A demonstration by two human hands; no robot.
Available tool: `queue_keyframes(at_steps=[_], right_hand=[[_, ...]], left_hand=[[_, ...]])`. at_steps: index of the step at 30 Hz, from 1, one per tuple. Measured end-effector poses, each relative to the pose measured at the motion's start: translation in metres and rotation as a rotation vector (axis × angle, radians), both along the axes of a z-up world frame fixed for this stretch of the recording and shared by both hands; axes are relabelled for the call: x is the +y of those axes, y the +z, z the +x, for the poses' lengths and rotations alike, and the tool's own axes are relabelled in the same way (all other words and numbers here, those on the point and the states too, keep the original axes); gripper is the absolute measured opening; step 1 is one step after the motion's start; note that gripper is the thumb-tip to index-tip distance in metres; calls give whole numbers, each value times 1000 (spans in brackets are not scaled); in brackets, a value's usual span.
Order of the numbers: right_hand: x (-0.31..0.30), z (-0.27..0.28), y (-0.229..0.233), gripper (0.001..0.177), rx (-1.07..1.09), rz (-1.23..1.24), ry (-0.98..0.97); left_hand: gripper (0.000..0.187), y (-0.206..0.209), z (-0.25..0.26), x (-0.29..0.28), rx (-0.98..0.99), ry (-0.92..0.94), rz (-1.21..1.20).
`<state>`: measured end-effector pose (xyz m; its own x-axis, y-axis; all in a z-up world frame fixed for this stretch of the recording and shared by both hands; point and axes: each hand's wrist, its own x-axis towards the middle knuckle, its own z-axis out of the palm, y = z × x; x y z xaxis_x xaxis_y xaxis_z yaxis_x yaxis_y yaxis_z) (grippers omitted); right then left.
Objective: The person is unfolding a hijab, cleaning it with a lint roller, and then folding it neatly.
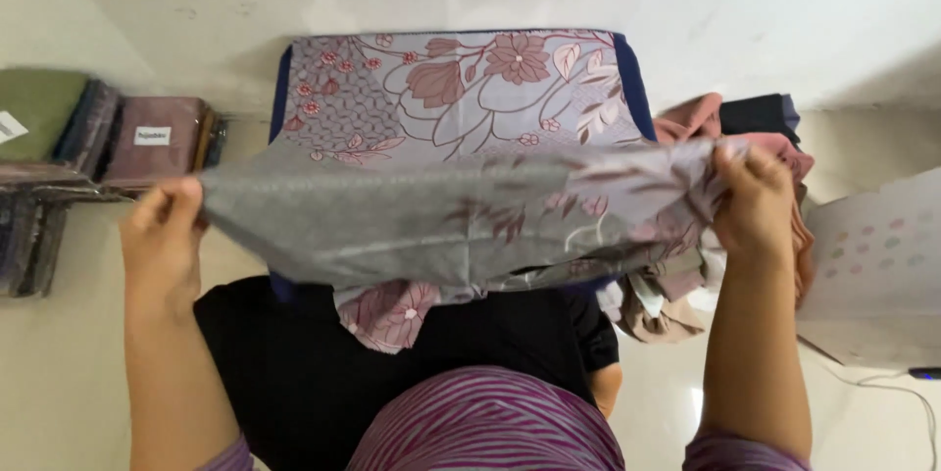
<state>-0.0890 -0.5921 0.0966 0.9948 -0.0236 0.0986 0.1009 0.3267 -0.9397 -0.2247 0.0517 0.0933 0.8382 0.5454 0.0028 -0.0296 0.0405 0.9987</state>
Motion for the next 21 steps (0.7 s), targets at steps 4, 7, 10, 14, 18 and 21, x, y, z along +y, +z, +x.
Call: queue_keyframes(at_steps=[4,7,10,14,18,21], right_hand=[[43,77,44,26,-37,-285,-378],[67,134,37,31,-112,-330,-431],[76,197,-16,31,-91,-369,-476],[90,250,-87,27,36,-647,-590],[93,280,-107,26,79,-835,-574],[92,303,-129,29,148,-921,-546]], left_hand=[[14,39,81,6,-158,35,179],[12,35,151,18,-205,104,297],[16,-25,228,47,-236,225,517],[20,-100,295,68,-1,355,774],[15,-103,311,57,107,329,738],[14,-115,321,53,96,335,821]])
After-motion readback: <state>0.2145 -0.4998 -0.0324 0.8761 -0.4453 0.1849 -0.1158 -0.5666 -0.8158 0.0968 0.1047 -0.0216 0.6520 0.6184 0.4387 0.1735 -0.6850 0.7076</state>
